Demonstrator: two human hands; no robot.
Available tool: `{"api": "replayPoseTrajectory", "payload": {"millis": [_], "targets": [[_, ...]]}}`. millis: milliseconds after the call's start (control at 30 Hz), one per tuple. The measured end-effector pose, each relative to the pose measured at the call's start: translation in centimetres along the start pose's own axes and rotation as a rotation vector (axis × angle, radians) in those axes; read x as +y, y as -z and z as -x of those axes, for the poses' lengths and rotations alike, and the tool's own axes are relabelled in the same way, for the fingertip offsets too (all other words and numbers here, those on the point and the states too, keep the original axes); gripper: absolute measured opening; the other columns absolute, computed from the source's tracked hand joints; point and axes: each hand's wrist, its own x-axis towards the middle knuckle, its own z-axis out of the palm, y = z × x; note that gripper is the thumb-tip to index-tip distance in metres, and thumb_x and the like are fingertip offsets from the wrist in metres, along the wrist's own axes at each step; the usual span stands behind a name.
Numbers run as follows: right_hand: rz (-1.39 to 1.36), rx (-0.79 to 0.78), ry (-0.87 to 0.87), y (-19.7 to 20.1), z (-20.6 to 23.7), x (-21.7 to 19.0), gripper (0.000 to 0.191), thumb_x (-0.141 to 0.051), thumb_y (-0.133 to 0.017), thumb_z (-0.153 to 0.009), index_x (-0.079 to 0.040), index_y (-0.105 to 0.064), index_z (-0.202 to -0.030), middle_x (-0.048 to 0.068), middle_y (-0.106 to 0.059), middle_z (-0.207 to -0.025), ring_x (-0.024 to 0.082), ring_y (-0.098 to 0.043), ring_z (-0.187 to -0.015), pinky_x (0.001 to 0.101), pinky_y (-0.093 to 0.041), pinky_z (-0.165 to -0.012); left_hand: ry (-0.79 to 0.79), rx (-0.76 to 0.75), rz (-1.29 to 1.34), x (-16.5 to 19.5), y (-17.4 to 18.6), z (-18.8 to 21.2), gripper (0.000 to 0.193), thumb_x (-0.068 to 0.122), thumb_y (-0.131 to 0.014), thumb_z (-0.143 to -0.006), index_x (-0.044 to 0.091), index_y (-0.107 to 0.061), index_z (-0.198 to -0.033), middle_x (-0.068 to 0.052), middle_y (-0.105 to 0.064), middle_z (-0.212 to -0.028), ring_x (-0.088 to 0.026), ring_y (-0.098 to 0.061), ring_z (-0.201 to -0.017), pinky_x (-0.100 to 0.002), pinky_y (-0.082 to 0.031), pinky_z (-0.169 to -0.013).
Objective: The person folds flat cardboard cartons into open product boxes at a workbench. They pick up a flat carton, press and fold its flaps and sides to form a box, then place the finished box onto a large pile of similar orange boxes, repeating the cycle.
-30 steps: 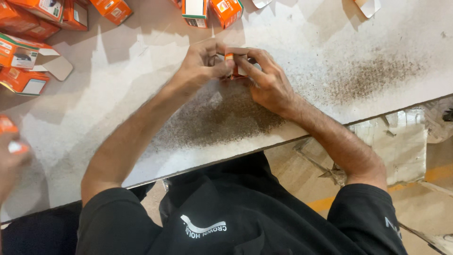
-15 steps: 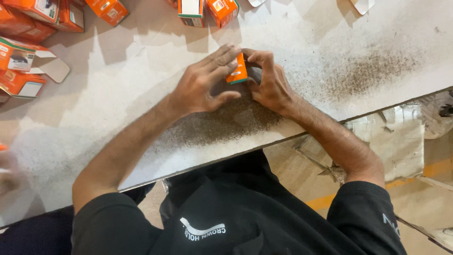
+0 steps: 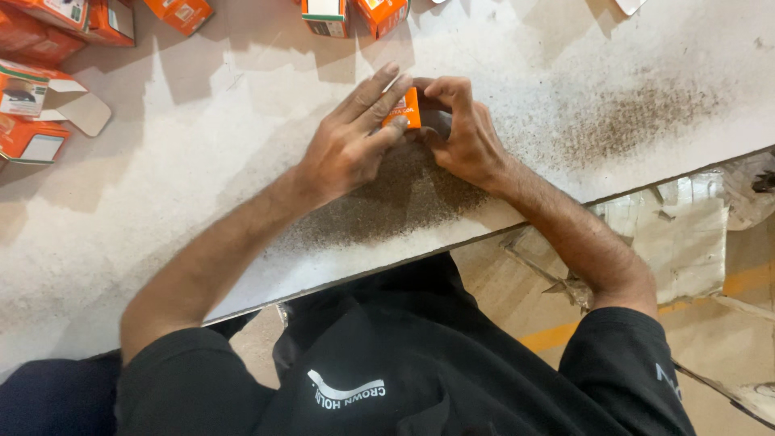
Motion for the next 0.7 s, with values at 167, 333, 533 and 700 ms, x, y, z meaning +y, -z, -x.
{"api": "replayPoseTrajectory", "payload": {"millis": [167,333,533,700], "targets": [[-0.017,-0.008,0.003,-0.4,0.0,0.9,0.060,0.002,-0.077,-0.100,-0.007,-0.026,-0.131,0.026,-0.069,-0.127,0.036,-0.075,-0.110,0.0389,-0.067,-0.089,-0.059,-0.070,-0.195,0.0,-0.9,1.1,0.012,-0.005,-0.065,-0.104,0.006,-0.068,-0.099,-0.024,-0.050,-0.157,-0.034,-0.030,-0.155,-0.052,-0.035,-0.129],[0.040,-0.016,0.059,-0.5,0.4,2.4,0.067,-0.018,-0.083,-0.099,-0.006,-0.033,-0.140,0.024,-0.064,-0.136,0.034,-0.070,-0.117,0.0414,-0.065,-0.094,-0.109,-0.021,-0.178,0.0,0.4,-0.2,0.010,-0.005,-0.069,-0.107,0.003,-0.068,-0.101,-0.028,-0.054,-0.156,-0.038,-0.043,-0.153,-0.047,-0.040,-0.128],[0.863,0.288,-0.096,8.5,0.4,11.0,0.064,-0.040,-0.081,-0.098,-0.010,-0.047,-0.143,0.019,-0.058,-0.143,0.034,-0.058,-0.131,0.0519,-0.054,-0.108,0.284,0.089,-0.505,-0.9,5.2,0.8,0.036,-0.005,-0.065,-0.088,0.001,-0.065,-0.123,-0.035,-0.044,-0.146,-0.049,-0.038,-0.141,-0.067,-0.024,-0.119],[0.760,0.282,-0.675,14.7,-0.4,15.3,0.055,-0.025,-0.075,-0.099,-0.020,-0.042,-0.143,0.014,-0.063,-0.130,0.030,-0.064,-0.114,0.0473,-0.059,-0.098,0.043,0.060,-0.175,-0.6,0.0,-3.4,0.051,0.009,-0.074,-0.077,0.007,-0.063,-0.127,-0.037,-0.037,-0.146,-0.055,-0.028,-0.140,-0.071,-0.021,-0.113]]}}
